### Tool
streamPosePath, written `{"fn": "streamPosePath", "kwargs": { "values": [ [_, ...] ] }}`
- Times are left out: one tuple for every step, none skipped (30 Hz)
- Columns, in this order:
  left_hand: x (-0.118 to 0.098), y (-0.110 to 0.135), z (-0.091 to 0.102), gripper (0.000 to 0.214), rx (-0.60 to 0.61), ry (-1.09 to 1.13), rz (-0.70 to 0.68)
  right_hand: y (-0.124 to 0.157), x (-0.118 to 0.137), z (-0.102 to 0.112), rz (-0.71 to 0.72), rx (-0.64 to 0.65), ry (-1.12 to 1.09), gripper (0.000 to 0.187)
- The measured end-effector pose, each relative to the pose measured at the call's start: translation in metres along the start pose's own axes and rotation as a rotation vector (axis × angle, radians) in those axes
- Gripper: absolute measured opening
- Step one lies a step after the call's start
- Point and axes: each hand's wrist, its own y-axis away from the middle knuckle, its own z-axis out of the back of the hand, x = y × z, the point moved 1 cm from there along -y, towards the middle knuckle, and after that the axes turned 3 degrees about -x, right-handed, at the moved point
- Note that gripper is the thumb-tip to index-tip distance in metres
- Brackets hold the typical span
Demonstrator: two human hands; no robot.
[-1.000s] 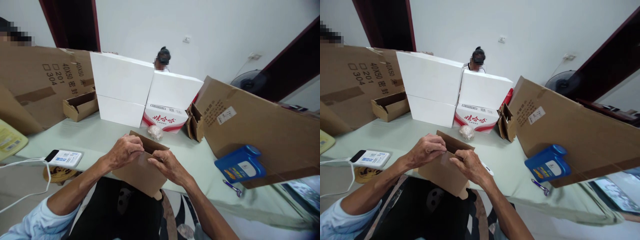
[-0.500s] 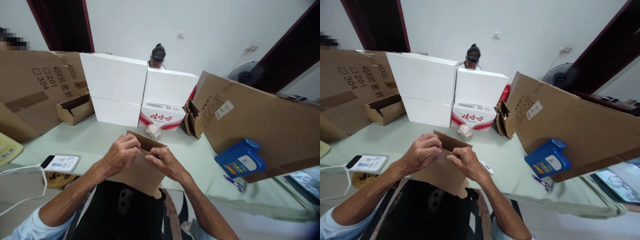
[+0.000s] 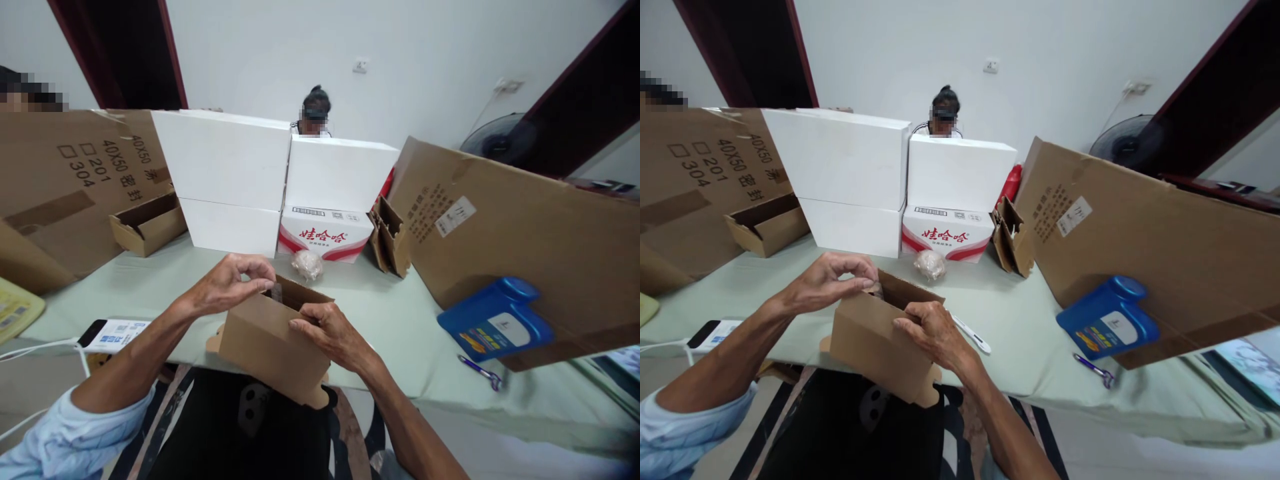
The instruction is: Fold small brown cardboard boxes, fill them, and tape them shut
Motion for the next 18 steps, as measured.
{"fn": "streamPosePath", "kwargs": {
  "values": [
    [0.008,-0.009,0.002,0.021,0.021,0.041,0.029,0.003,0.001,-0.001,0.000,0.002,0.002,0.042],
    [0.017,-0.018,0.003,0.023,0.046,0.086,0.054,0.006,0.002,-0.001,-0.001,0.004,0.006,0.042],
    [0.027,-0.029,0.004,0.025,0.071,0.128,0.076,0.010,0.003,-0.002,-0.002,0.005,0.014,0.042],
    [0.038,-0.040,0.003,0.027,0.092,0.162,0.091,0.013,0.004,-0.002,-0.004,0.004,0.021,0.042],
    [0.049,-0.052,0.002,0.030,0.110,0.188,0.098,0.017,0.005,-0.002,-0.006,0.003,0.027,0.043],
    [0.061,-0.064,-0.001,0.032,0.123,0.203,0.096,0.021,0.006,-0.003,-0.007,0.004,0.031,0.043],
    [0.074,-0.076,-0.004,0.034,0.132,0.212,0.091,0.025,0.006,-0.003,-0.006,0.004,0.031,0.043],
    [0.087,-0.087,-0.009,0.037,0.139,0.216,0.086,0.028,0.006,-0.004,-0.003,0.002,0.030,0.043],
    [0.100,-0.099,-0.015,0.039,0.145,0.222,0.083,0.031,0.006,-0.004,0.000,-0.001,0.028,0.042],
    [0.113,-0.109,-0.022,0.041,0.148,0.227,0.080,0.034,0.005,-0.005,0.003,-0.006,0.026,0.042],
    [0.127,-0.120,-0.030,0.043,0.148,0.229,0.077,0.036,0.004,-0.005,0.005,-0.012,0.025,0.043],
    [0.141,-0.129,-0.039,0.044,0.145,0.230,0.075,0.038,0.002,-0.006,0.008,-0.018,0.025,0.044],
    [0.154,-0.138,-0.048,0.044,0.141,0.228,0.072,0.040,0.000,-0.007,0.013,-0.021,0.027,0.044],
    [0.167,-0.146,-0.058,0.042,0.138,0.222,0.071,0.042,-0.003,-0.008,0.025,-0.023,0.031,0.044],
    [0.180,-0.154,-0.068,0.039,0.137,0.212,0.071,0.044,-0.005,-0.009,0.045,-0.030,0.037,0.043],
    [0.192,-0.162,-0.078,0.036,0.138,0.199,0.072,0.046,-0.008,-0.010,0.069,-0.041,0.042,0.041],
    [0.204,-0.169,-0.088,0.032,0.142,0.184,0.075,0.049,-0.010,-0.011,0.092,-0.062,0.044,0.039],
    [0.215,-0.176,-0.097,0.028,0.146,0.167,0.078,0.052,-0.013,-0.012,0.111,-0.089,0.043,0.036]
  ]
}}
